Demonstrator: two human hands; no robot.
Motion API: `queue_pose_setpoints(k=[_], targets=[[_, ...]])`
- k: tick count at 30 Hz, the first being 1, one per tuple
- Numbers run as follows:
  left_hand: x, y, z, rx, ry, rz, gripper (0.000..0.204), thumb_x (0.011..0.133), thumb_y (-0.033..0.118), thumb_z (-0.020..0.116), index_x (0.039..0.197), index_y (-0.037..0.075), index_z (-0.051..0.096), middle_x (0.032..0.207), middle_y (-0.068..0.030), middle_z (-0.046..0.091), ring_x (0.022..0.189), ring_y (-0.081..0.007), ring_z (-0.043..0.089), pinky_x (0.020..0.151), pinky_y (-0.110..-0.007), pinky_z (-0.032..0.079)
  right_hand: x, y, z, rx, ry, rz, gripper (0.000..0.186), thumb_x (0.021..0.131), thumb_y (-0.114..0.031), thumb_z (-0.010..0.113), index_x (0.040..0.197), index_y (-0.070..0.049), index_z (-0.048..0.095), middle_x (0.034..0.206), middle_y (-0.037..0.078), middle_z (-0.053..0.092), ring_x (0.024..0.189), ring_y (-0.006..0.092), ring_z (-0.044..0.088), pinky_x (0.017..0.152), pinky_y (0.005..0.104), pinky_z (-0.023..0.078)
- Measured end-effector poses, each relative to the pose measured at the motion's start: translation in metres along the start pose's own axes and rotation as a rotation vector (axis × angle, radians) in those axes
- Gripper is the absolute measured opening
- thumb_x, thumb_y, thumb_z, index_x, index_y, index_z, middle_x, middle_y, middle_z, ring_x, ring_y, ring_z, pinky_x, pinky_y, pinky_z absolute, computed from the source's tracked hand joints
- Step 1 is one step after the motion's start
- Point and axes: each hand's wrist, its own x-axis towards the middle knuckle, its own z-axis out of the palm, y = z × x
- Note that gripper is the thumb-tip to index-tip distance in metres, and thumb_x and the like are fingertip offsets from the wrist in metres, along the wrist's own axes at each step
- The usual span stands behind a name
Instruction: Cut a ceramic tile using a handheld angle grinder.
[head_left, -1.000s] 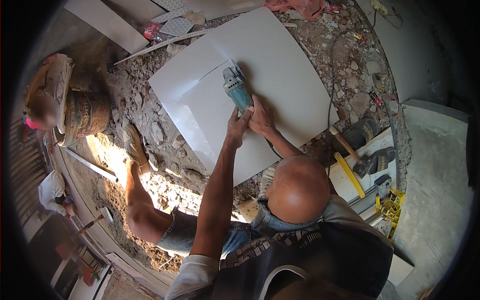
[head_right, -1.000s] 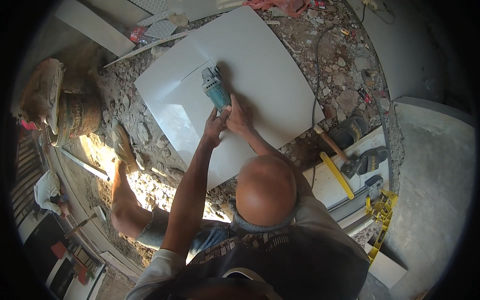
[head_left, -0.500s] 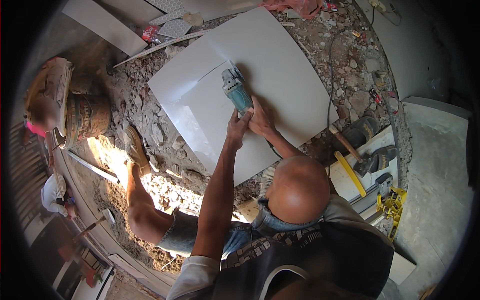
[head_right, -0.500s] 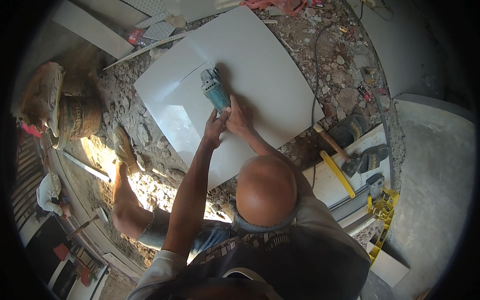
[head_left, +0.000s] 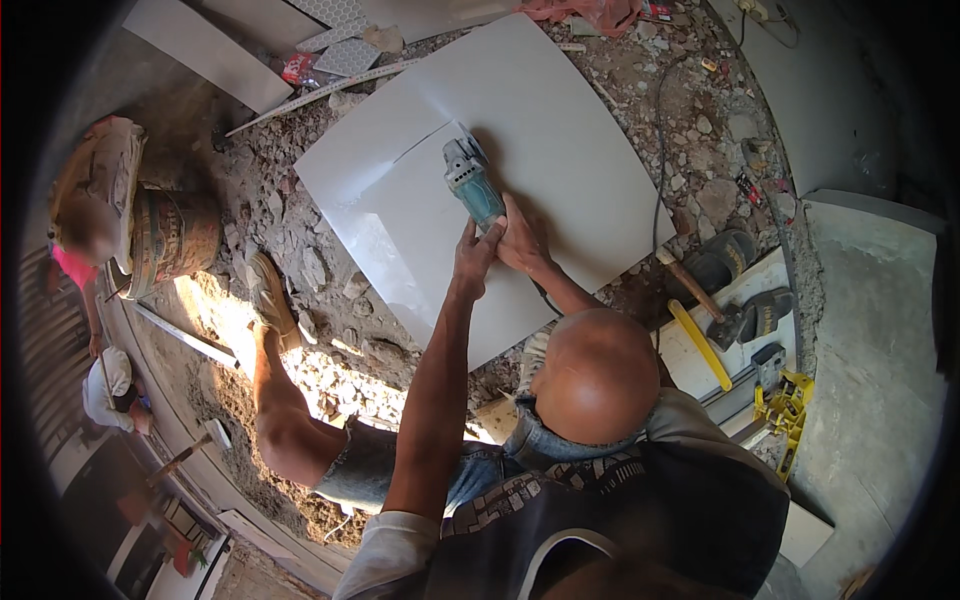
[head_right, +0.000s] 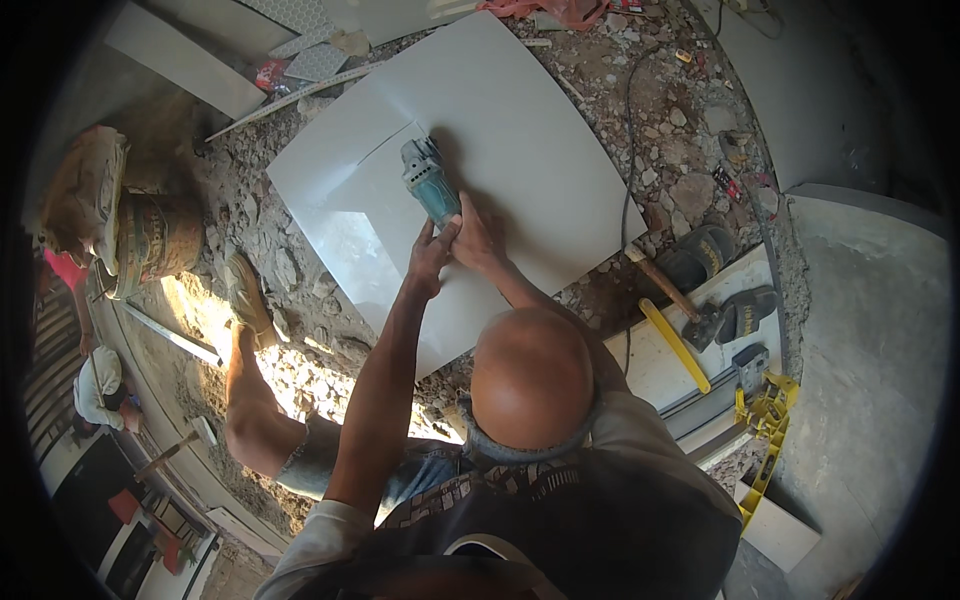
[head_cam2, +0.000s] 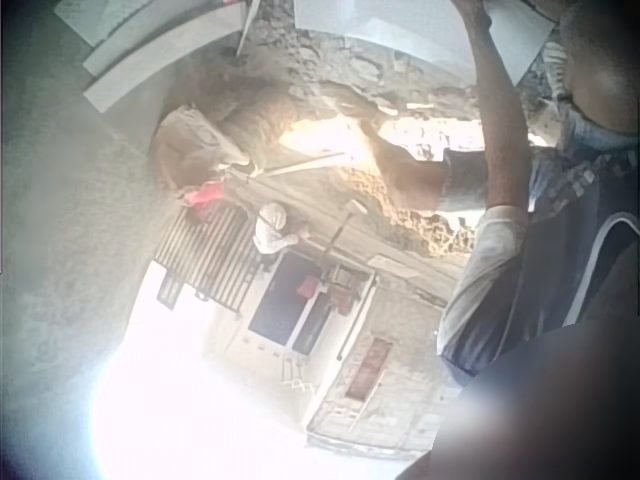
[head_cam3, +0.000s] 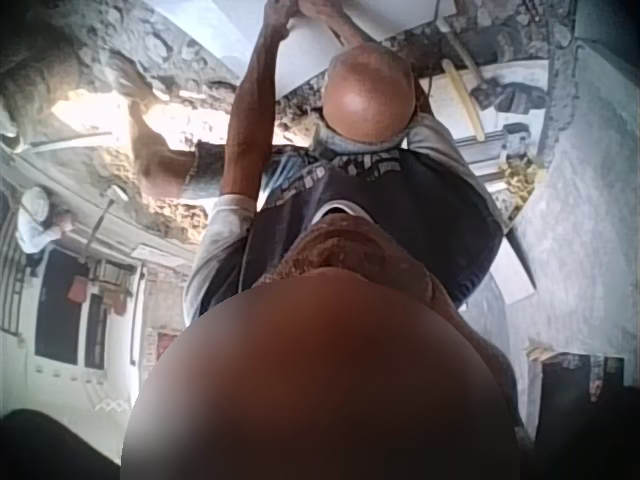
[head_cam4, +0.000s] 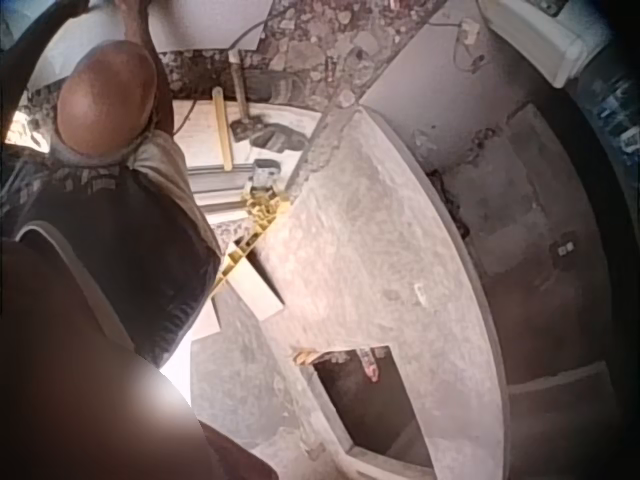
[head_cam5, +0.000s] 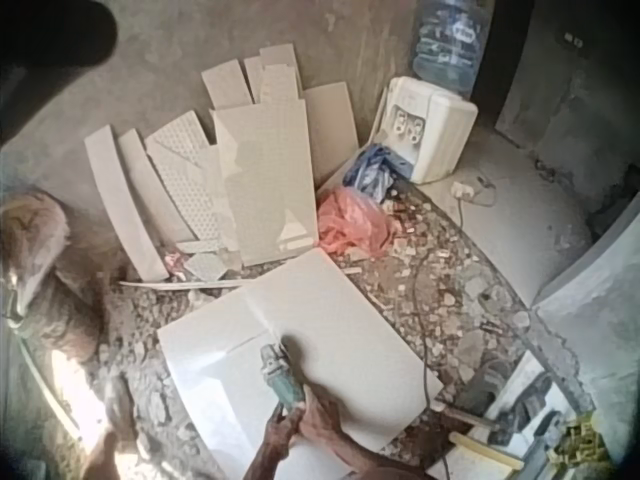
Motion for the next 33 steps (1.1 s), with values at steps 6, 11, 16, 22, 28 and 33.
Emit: queue_pose_setpoints(k=[6, 11, 16, 22, 28, 33], targets=[[-0.002, -0.002, 0.001, -0.021, 0.006, -0.013, 0.076, 0.088, 0.033, 0.068, 0.145, 0.003, 0.029, 0.122, -0.016, 0.057, 0.11, -0.0232, 0.058, 0.093, -0.034, 0.046, -0.006, -0.007, -0.009, 0.085, -0.087, 0.056, 0.079, 0.078, -0.029, 0.066, 0.143, -0.004, 0.029, 0.116, 0.022, 0.061, 0.109, 0.0389, 0.057, 0.099, 0.0508, 0.037], [-0.002, -0.004, 0.002, -0.004, 0.016, 0.0, 0.078, 0.087, 0.035, 0.068, 0.146, 0.003, 0.029, 0.122, -0.0167, 0.057, 0.11, -0.0239, 0.057, 0.095, -0.035, 0.044, -0.008, -0.007, -0.009, 0.062, -0.038, 0.018, 0.077, 0.079, -0.028, 0.065, 0.143, -0.005, 0.029, 0.118, 0.023, 0.06, 0.109, 0.0398, 0.057, 0.099, 0.0504, 0.038], [-0.005, -0.005, 0.002, 0.008, 0.025, -0.005, 0.079, 0.086, 0.037, 0.069, 0.146, 0.004, 0.029, 0.122, -0.0176, 0.057, 0.11, -0.0244, 0.057, 0.095, -0.035, 0.044, -0.014, -0.011, -0.015, 0.099, -0.08, 0.065, 0.077, 0.08, -0.027, 0.065, 0.144, -0.005, 0.027, 0.12, 0.024, 0.058, 0.11, 0.0417, 0.056, 0.098, 0.0494, 0.041], [-0.007, -0.005, 0.007, 0.041, 0.048, -0.03, 0.083, 0.086, 0.038, 0.069, 0.148, 0.005, 0.025, 0.122, -0.0187, 0.057, 0.109, -0.0249, 0.057, 0.095, -0.035, 0.044, -0.013, 0.005, -0.001, 0.167, -0.046, 0.052, 0.077, 0.081, -0.026, 0.064, 0.145, -0.006, 0.026, 0.125, 0.024, 0.055, 0.115, 0.0422, 0.053, 0.099, 0.0497, 0.041], [-0.006, -0.011, 0.002, 0.016, 0.023, -0.004, 0.084, 0.086, 0.038, 0.069, 0.149, 0.005, 0.023, 0.122, -0.0182, 0.057, 0.108, -0.0245, 0.058, 0.093, -0.035, 0.045, -0.013, 0.001, -0.004, 0.177, -0.092, 0.056, 0.077, 0.082, -0.027, 0.063, 0.146, -0.006, 0.025, 0.129, 0.024, 0.052, 0.118, 0.0419, 0.051, 0.1, 0.0494, 0.041], [-0.004, -0.015, 0.003, 0.011, 0.027, 0.0, 0.084, 0.086, 0.038, 0.069, 0.149, 0.005, 0.023, 0.121, -0.0175, 0.057, 0.108, -0.0238, 0.058, 0.093, -0.035, 0.045, -0.014, 0.002, -0.004, 0.176, -0.066, 0.054, 0.076, 0.083, -0.027, 0.062, 0.145, -0.005, 0.025, 0.128, 0.024, 0.052, 0.118, 0.0421, 0.051, 0.099, 0.0497, 0.041]])
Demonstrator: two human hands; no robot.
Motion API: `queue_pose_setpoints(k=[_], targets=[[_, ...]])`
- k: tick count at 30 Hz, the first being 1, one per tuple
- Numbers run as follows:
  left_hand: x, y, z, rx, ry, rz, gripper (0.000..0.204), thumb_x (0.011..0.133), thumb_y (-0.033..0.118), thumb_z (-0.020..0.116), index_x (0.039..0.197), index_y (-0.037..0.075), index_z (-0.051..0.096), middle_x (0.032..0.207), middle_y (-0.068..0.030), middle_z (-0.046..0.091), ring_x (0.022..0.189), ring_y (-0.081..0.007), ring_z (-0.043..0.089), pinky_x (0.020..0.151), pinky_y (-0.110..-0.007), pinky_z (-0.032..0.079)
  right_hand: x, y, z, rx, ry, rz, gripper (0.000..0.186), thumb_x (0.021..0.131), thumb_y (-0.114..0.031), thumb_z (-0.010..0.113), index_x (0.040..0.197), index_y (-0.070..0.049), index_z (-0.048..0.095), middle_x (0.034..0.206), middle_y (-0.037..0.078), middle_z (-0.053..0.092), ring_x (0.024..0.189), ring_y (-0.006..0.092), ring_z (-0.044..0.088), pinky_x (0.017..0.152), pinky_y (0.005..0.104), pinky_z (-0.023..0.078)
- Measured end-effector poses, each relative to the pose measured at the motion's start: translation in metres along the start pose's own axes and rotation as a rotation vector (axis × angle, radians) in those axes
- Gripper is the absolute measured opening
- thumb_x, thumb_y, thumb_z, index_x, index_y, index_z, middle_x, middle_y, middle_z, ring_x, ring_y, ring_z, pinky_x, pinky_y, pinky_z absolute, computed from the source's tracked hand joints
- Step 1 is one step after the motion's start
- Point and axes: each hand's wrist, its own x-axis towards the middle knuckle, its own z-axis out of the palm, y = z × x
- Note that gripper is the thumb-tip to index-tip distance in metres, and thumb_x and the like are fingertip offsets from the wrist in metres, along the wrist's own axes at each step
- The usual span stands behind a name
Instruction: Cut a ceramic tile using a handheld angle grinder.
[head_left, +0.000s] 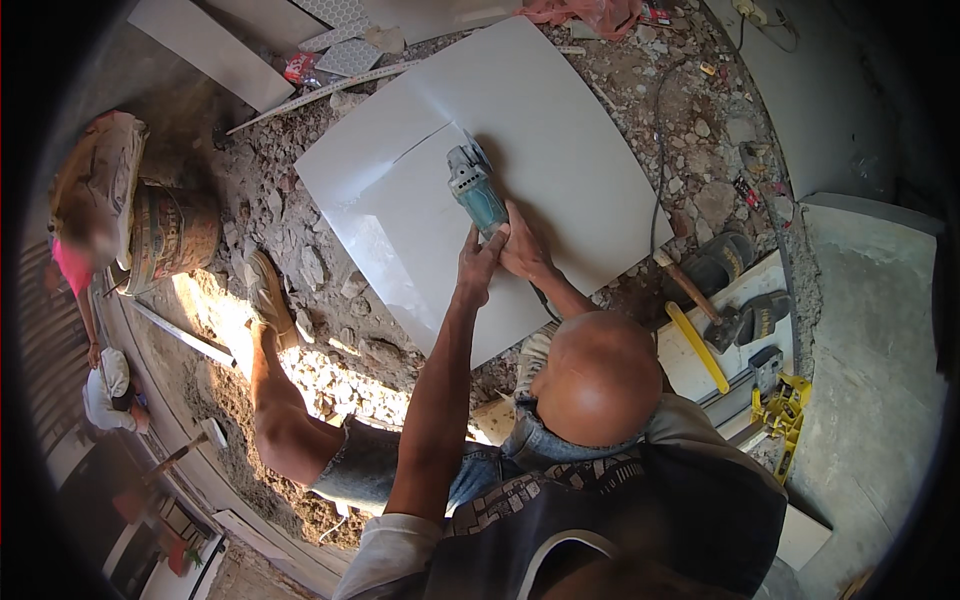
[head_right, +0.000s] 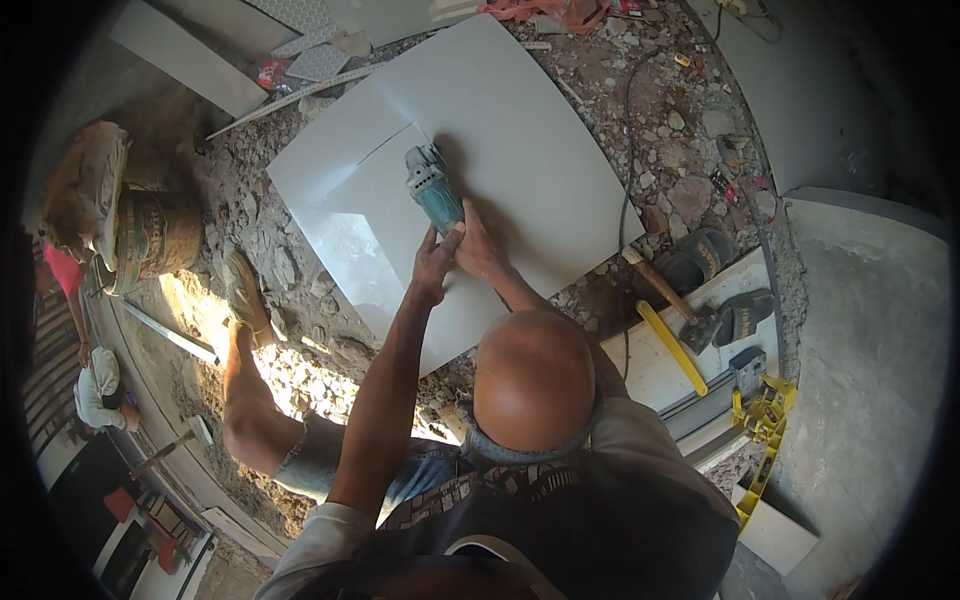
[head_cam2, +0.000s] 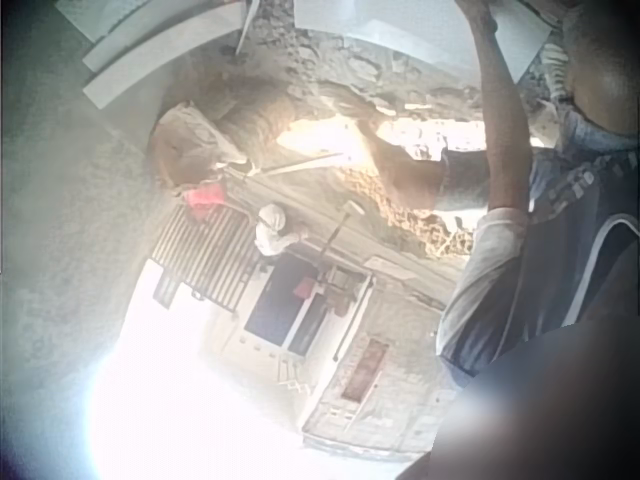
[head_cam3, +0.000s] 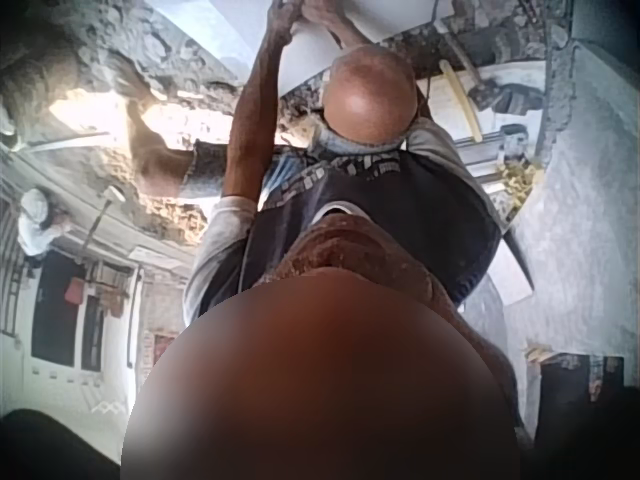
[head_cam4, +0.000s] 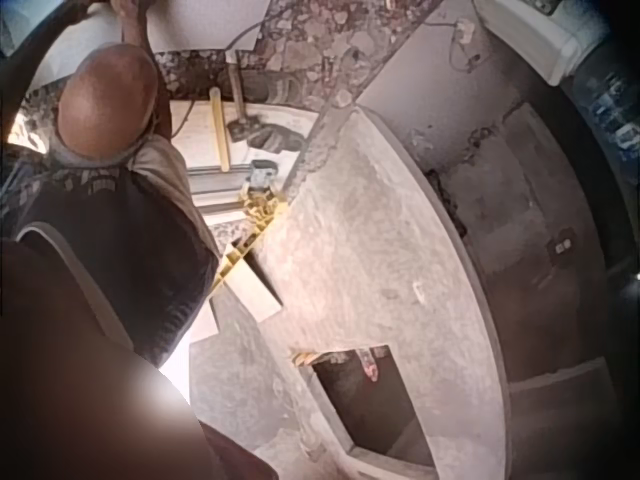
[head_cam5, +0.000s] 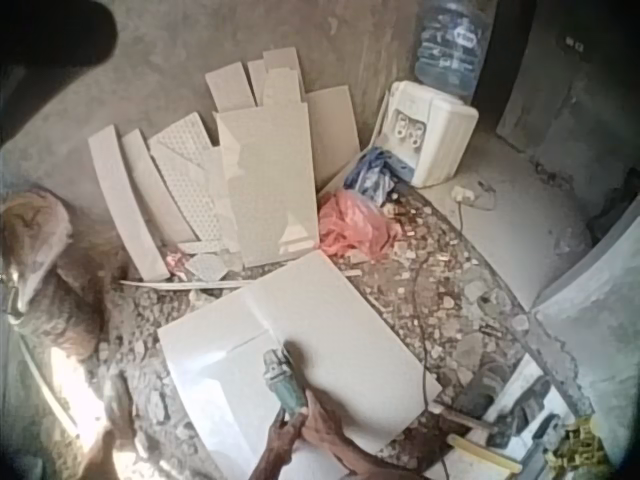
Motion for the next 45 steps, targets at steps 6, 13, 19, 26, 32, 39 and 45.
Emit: queue_pose_setpoints(k=[6, 13, 19, 26, 32, 39, 45], targets=[[-0.004, 0.001, 0.003, 0.005, 0.011, -0.019, 0.086, 0.085, 0.039, 0.069, 0.149, 0.004, 0.023, 0.121, -0.0181, 0.057, 0.108, -0.0242, 0.058, 0.093, -0.035, 0.045, 0.001, 0.006, 0.001, -0.002, -0.001, -0.019, 0.076, 0.083, -0.026, 0.062, 0.145, -0.005, 0.025, 0.127, 0.025, 0.053, 0.117, 0.042, 0.051, 0.099, 0.0492, 0.041], [-0.001, -0.005, 0.0, -0.017, -0.001, 0.006, 0.088, 0.085, 0.04, 0.07, 0.149, 0.004, 0.022, 0.125, -0.0196, 0.055, 0.113, -0.0262, 0.055, 0.097, -0.037, 0.043, -0.007, -0.007, -0.007, -0.025, -0.014, 0.009, 0.078, 0.081, -0.026, 0.064, 0.145, -0.004, 0.026, 0.125, 0.025, 0.054, 0.115, 0.0425, 0.053, 0.097, 0.0495, 0.042], [-0.004, -0.004, 0.0, 0.002, 0.016, -0.019, 0.088, 0.085, 0.041, 0.069, 0.149, 0.005, 0.022, 0.121, -0.019, 0.057, 0.11, -0.0257, 0.056, 0.096, -0.037, 0.043, -0.01, -0.008, -0.006, 0.039, -0.027, 0.009, 0.081, 0.08, -0.026, 0.065, 0.146, -0.004, 0.024, 0.128, 0.025, 0.053, 0.117, 0.0419, 0.052, 0.099, 0.0478, 0.041], [-0.008, 0.001, 0.009, -0.012, -0.01, -0.006, 0.086, 0.085, 0.041, 0.07, 0.149, 0.006, 0.024, 0.116, -0.0182, 0.058, 0.106, -0.024, 0.057, 0.093, -0.036, 0.044, 0.001, 0.021, 0.008, 0.059, 0.025, -0.028, 0.083, 0.08, -0.025, 0.065, 0.147, -0.004, 0.021, 0.129, 0.026, 0.051, 0.119, 0.0409, 0.051, 0.101, 0.0462, 0.04], [-0.007, -0.004, 0.003, 0.006, 0.025, -0.023, 0.087, 0.085, 0.039, 0.07, 0.149, 0.004, 0.021, 0.122, -0.0191, 0.056, 0.111, -0.0252, 0.056, 0.096, -0.036, 0.043, -0.011, -0.003, -0.003, 0.047, -0.003, -0.002, 0.081, 0.081, -0.027, 0.064, 0.146, -0.004, 0.022, 0.123, 0.026, 0.056, 0.113, 0.0419, 0.055, 0.098, 0.047, 0.042], [-0.012, 0.002, 0.008, 0.009, 0.008, -0.048, 0.087, 0.086, 0.038, 0.069, 0.149, 0.001, 0.021, 0.126, -0.0199, 0.054, 0.114, -0.0257, 0.055, 0.097, -0.036, 0.042, -0.013, -0.004, -0.01, -0.035, 0.003, 0.011, 0.082, 0.08, -0.027, 0.065, 0.146, -0.003, 0.022, 0.118, 0.026, 0.058, 0.108, 0.0423, 0.058, 0.094, 0.048, 0.045], [-0.011, -0.002, 0.009, -0.039, -0.033, -0.003, 0.081, 0.088, 0.034, 0.067, 0.148, 0.002, 0.022, 0.125, -0.0177, 0.055, 0.112, -0.0246, 0.055, 0.097, -0.036, 0.043, -0.013, -0.002, -0.011, -0.089, -0.044, 0.047, 0.078, 0.081, -0.03, 0.062, 0.146, -0.009, 0.025, 0.122, 0.023, 0.058, 0.108, 0.0414, 0.057, 0.093, 0.0467, 0.046]])
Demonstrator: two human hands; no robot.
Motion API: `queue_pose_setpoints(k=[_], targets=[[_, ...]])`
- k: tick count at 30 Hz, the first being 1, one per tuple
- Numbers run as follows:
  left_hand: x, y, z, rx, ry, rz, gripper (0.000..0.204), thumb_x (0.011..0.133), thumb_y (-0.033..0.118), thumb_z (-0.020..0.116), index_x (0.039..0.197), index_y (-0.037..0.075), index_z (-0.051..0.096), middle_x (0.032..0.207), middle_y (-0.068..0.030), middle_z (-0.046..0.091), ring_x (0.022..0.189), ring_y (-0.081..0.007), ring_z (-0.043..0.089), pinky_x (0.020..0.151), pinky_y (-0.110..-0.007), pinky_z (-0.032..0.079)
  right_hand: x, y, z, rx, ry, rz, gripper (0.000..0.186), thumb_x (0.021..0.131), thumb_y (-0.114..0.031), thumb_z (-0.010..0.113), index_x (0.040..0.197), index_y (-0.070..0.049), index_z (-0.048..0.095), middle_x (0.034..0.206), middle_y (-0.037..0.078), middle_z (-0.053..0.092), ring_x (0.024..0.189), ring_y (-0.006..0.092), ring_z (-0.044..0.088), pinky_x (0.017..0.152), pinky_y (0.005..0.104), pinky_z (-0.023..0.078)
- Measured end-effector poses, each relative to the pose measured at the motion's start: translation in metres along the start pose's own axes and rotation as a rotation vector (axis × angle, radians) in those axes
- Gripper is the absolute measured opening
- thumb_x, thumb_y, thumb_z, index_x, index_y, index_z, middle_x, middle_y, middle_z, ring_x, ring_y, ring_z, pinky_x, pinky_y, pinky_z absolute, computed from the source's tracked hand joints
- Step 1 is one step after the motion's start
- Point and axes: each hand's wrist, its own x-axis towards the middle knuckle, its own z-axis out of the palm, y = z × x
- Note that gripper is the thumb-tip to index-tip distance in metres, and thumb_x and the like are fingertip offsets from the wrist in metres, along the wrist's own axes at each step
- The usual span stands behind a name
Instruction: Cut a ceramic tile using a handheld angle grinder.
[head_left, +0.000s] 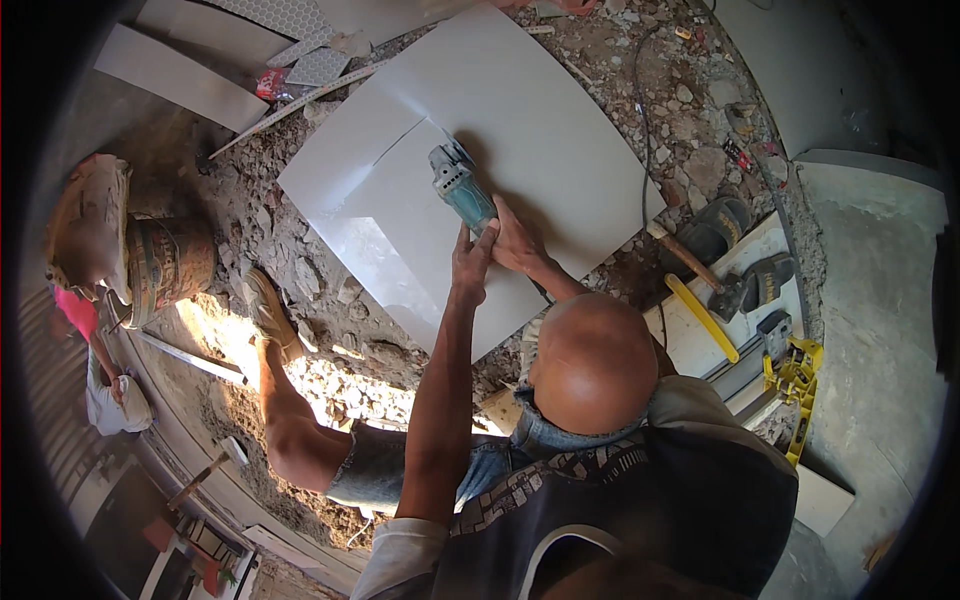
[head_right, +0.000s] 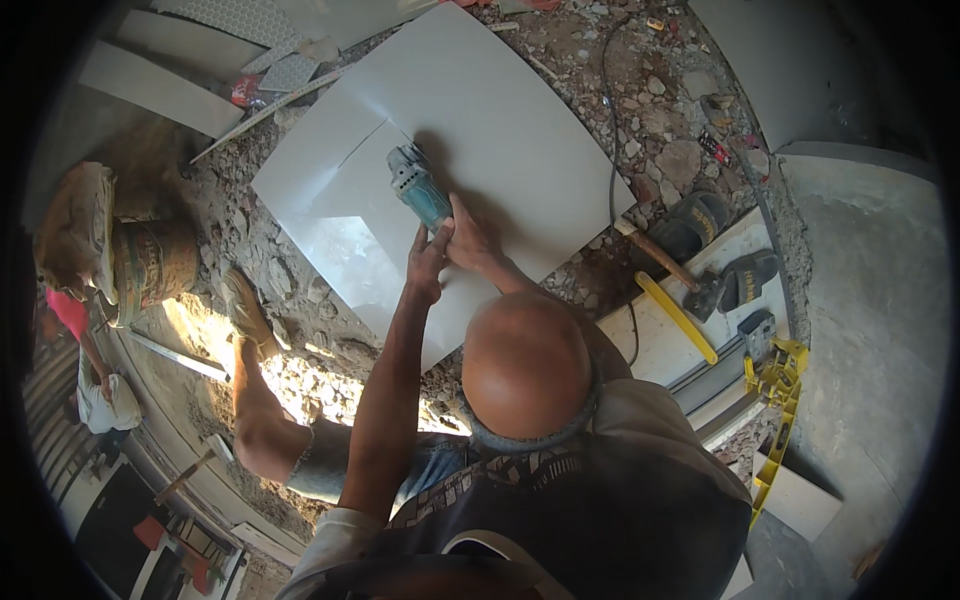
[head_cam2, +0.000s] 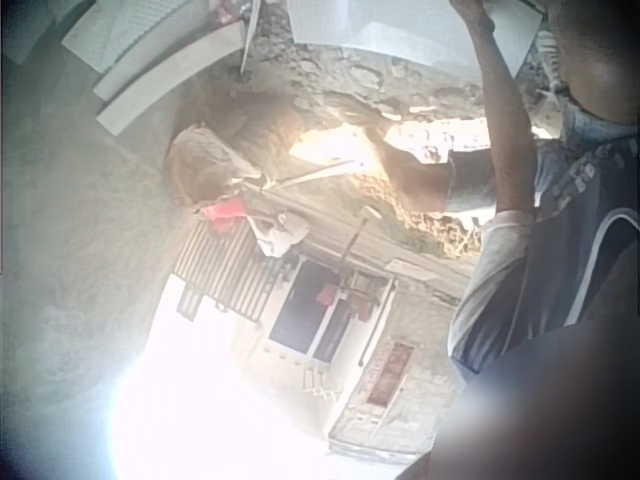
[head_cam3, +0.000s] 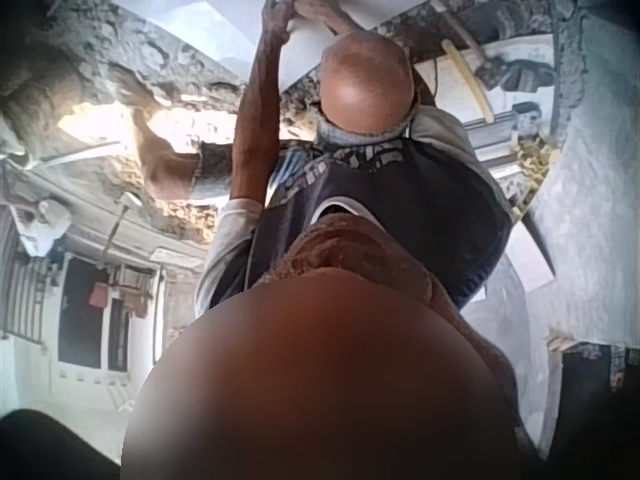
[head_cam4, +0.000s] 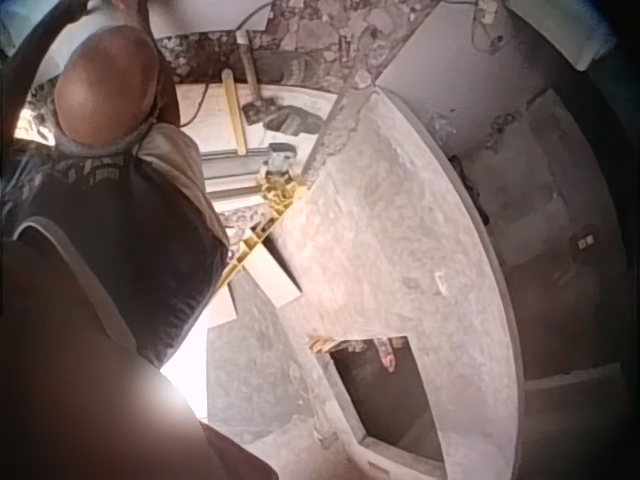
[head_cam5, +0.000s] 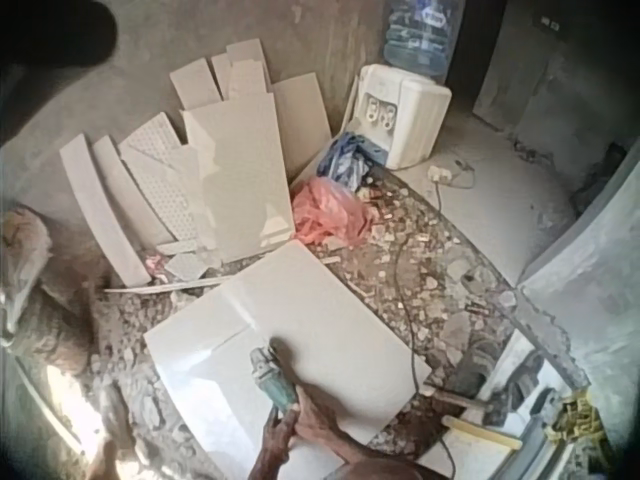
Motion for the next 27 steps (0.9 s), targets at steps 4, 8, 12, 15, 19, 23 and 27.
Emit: queue_pose_setpoints(k=[4, 8, 12, 15, 19, 23, 27], targets=[[0.0, -0.001, 0.002, -0.024, 0.024, -0.037, 0.077, 0.089, 0.032, 0.066, 0.147, 0.002, 0.024, 0.126, -0.0164, 0.054, 0.113, -0.0239, 0.055, 0.097, -0.035, 0.043, -0.003, 0.0, 0.0, 0.007, 0.053, -0.038, 0.073, 0.081, -0.026, 0.06, 0.144, -0.004, 0.029, 0.111, 0.023, 0.063, 0.099, 0.0412, 0.062, 0.087, 0.0502, 0.048], [0.0, -0.004, 0.002, -0.046, 0.012, -0.01, 0.075, 0.089, 0.031, 0.066, 0.146, 0.003, 0.027, 0.127, -0.0162, 0.054, 0.113, -0.0234, 0.055, 0.096, -0.034, 0.043, -0.003, 0.004, 0.004, 0.014, 0.084, -0.066, 0.072, 0.081, -0.025, 0.059, 0.143, -0.005, 0.03, 0.11, 0.023, 0.063, 0.098, 0.0414, 0.062, 0.086, 0.0502, 0.048], [0.0, -0.003, 0.003, -0.037, 0.025, -0.015, 0.073, 0.089, 0.031, 0.066, 0.146, 0.004, 0.029, 0.126, -0.0155, 0.055, 0.113, -0.0229, 0.055, 0.096, -0.034, 0.043, -0.002, 0.007, 0.006, 0.008, 0.097, -0.076, 0.072, 0.081, -0.026, 0.06, 0.144, -0.005, 0.03, 0.111, 0.022, 0.063, 0.098, 0.0415, 0.062, 0.087, 0.05, 0.048], [-0.003, -0.002, 0.004, -0.038, 0.027, -0.034, 0.071, 0.09, 0.031, 0.066, 0.145, 0.005, 0.03, 0.126, -0.0154, 0.055, 0.113, -0.0229, 0.054, 0.095, -0.034, 0.043, -0.003, 0.005, 0.003, 0.003, 0.066, -0.055, 0.074, 0.08, -0.026, 0.06, 0.144, -0.005, 0.029, 0.111, 0.023, 0.063, 0.098, 0.0415, 0.062, 0.087, 0.05, 0.048], [-0.001, -0.006, 0.001, -0.02, 0.027, -0.006, 0.072, 0.089, 0.033, 0.066, 0.146, 0.006, 0.031, 0.127, -0.0159, 0.054, 0.114, -0.0241, 0.054, 0.097, -0.036, 0.042, -0.004, 0.003, 0.003, 0.024, 0.04, -0.033, 0.077, 0.079, -0.026, 0.062, 0.145, -0.005, 0.027, 0.117, 0.023, 0.06, 0.104, 0.0415, 0.059, 0.091, 0.049, 0.047], [-0.001, -0.01, -0.001, -0.02, 0.016, 0.008, 0.076, 0.088, 0.036, 0.066, 0.146, 0.005, 0.029, 0.128, -0.0162, 0.053, 0.116, -0.0251, 0.052, 0.099, -0.037, 0.04, -0.006, 0.001, 0.002, 0.053, 0.019, -0.023, 0.079, 0.079, -0.026, 0.063, 0.146, -0.006, 0.025, 0.124, 0.023, 0.056, 0.111, 0.0415, 0.056, 0.095, 0.0485, 0.045], [-0.001, -0.009, 0.001, -0.013, 0.034, -0.021, 0.077, 0.088, 0.035, 0.067, 0.147, 0.004, 0.027, 0.129, -0.0163, 0.053, 0.117, -0.0255, 0.052, 0.099, -0.037, 0.04, -0.008, -0.001, -0.003, 0.051, 0.001, 0.005, 0.078, 0.08, -0.026, 0.063, 0.146, -0.006, 0.025, 0.123, 0.024, 0.056, 0.111, 0.0414, 0.056, 0.095, 0.0489, 0.045]])
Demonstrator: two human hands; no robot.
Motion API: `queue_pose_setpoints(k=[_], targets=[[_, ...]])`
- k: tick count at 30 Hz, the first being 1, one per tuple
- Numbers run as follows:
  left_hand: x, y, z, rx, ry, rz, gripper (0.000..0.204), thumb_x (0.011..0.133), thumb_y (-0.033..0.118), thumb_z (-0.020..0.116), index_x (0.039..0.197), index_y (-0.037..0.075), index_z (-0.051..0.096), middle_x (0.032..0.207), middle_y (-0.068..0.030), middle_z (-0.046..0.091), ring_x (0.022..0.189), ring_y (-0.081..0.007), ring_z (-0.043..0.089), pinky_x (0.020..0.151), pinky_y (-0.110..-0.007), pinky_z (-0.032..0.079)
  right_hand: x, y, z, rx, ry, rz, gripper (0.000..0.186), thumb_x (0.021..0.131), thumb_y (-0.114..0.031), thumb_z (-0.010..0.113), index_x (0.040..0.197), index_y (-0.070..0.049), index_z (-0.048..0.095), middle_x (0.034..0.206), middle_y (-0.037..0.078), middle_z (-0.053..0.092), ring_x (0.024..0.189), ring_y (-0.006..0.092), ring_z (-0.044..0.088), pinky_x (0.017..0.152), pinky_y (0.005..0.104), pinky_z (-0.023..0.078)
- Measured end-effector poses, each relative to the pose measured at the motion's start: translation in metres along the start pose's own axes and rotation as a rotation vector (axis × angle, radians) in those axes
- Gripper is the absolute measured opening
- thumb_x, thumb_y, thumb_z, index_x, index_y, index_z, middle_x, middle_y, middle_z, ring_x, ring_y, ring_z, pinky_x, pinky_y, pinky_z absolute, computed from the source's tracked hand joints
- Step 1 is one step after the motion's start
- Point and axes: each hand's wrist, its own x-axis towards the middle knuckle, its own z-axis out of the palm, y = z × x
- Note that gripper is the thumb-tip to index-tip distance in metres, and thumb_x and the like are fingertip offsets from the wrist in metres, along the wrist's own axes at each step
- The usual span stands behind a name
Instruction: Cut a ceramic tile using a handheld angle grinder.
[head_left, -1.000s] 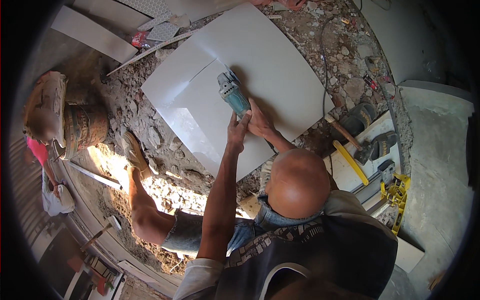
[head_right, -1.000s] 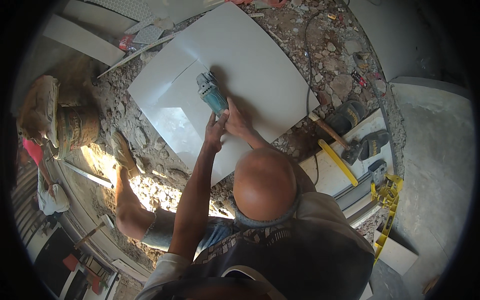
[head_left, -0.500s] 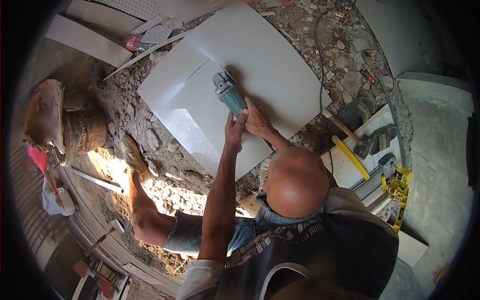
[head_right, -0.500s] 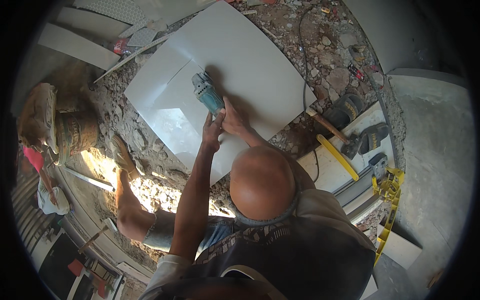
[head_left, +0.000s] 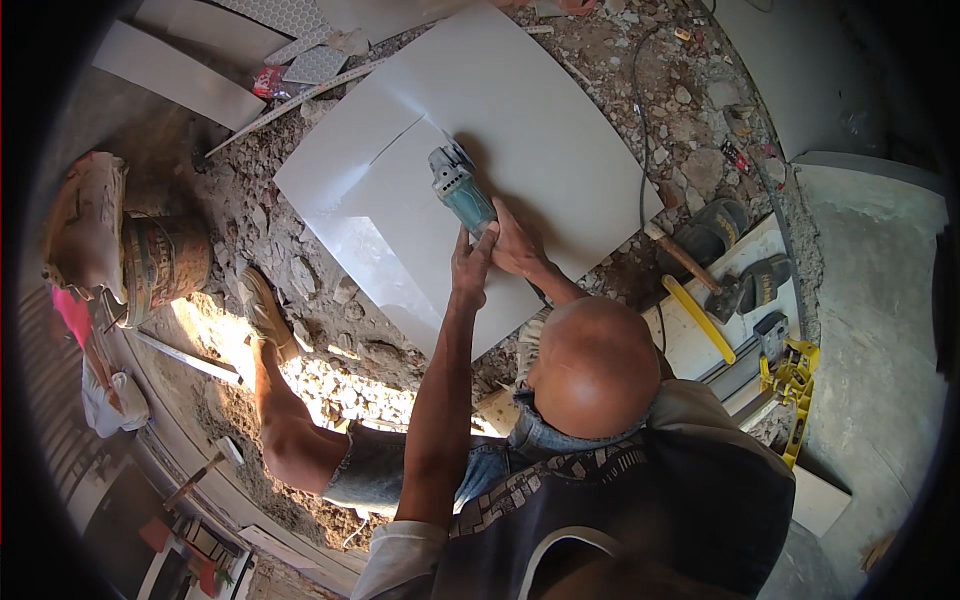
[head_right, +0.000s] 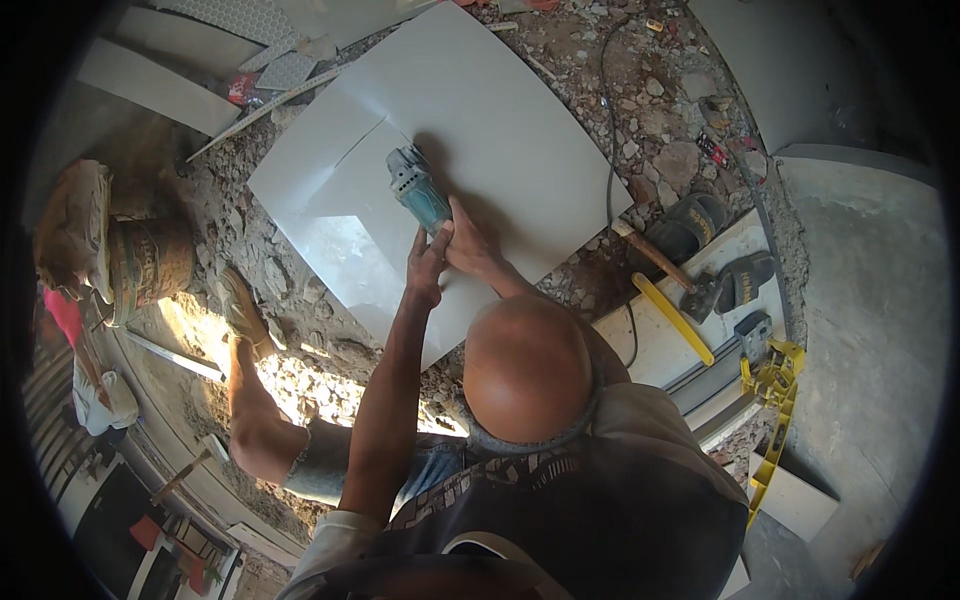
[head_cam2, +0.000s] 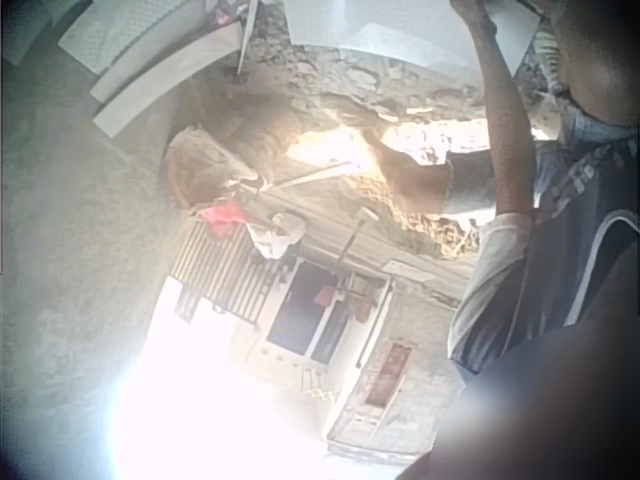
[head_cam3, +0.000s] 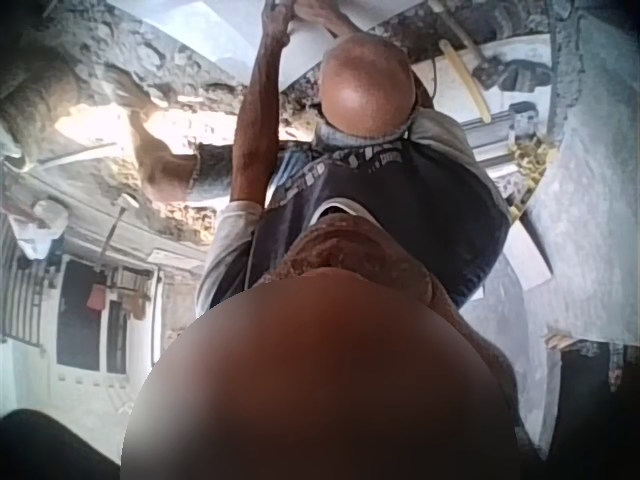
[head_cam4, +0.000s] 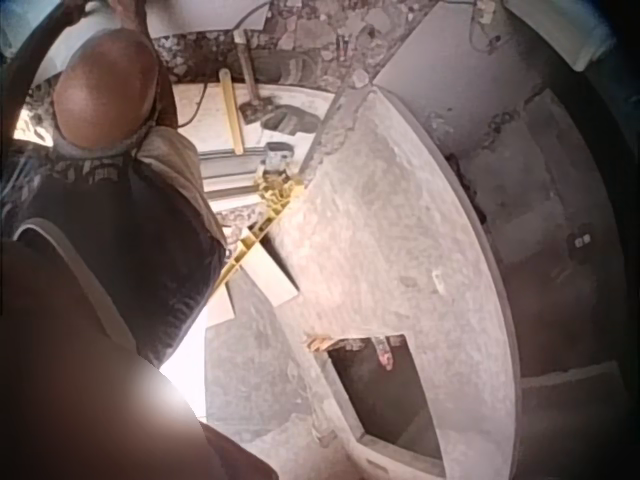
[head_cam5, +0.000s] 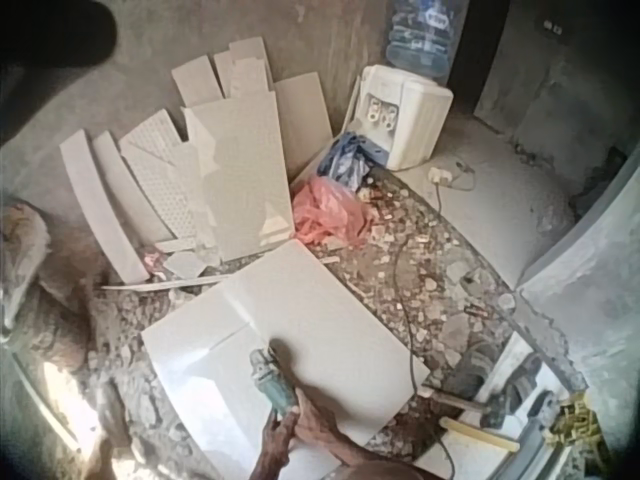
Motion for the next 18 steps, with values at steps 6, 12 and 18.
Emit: queue_pose_setpoints(k=[6, 12, 18], targets=[[-0.0021, 0.0005, 0.0021, -0.022, -0.01, -0.005, 0.08, 0.088, 0.034, 0.067, 0.148, 0.004, 0.025, 0.129, -0.0181, 0.052, 0.118, -0.0263, 0.052, 0.1, -0.037, 0.04, 0.0007, 0.0049, 0.0017, -0.012, 0.019, -0.006, 0.077, 0.081, -0.027, 0.062, 0.145, -0.006, 0.026, 0.117, 0.024, 0.06, 0.104, 0.0416, 0.059, 0.091, 0.0491, 0.047], [-0.0019, -0.0024, -0.0005, -0.044, -0.015, -0.001, 0.08, 0.088, 0.034, 0.067, 0.148, 0.004, 0.024, 0.129, -0.0188, 0.052, 0.118, -0.0274, 0.052, 0.101, -0.037, 0.039, -0.0003, 0.0055, 0.0067, -0.017, 0.054, -0.053, 0.074, 0.081, -0.026, 0.062, 0.144, -0.006, 0.028, 0.114, 0.024, 0.061, 0.103, 0.0414, 0.06, 0.09, 0.0492, 0.047], [-0.0051, 0.0015, 0.0036, -0.029, -0.001, -0.01, 0.079, 0.088, 0.034, 0.067, 0.148, 0.004, 0.025, 0.127, -0.0183, 0.053, 0.117, -0.0265, 0.052, 0.101, -0.037, 0.039, 0.0009, 0.0101, 0.0085, -0.03, 0.083, -0.074, 0.075, 0.081, -0.026, 0.062, 0.144, -0.005, 0.027, 0.116, 0.024, 0.06, 0.104, 0.0417, 0.059, 0.091, 0.0495, 0.047]])
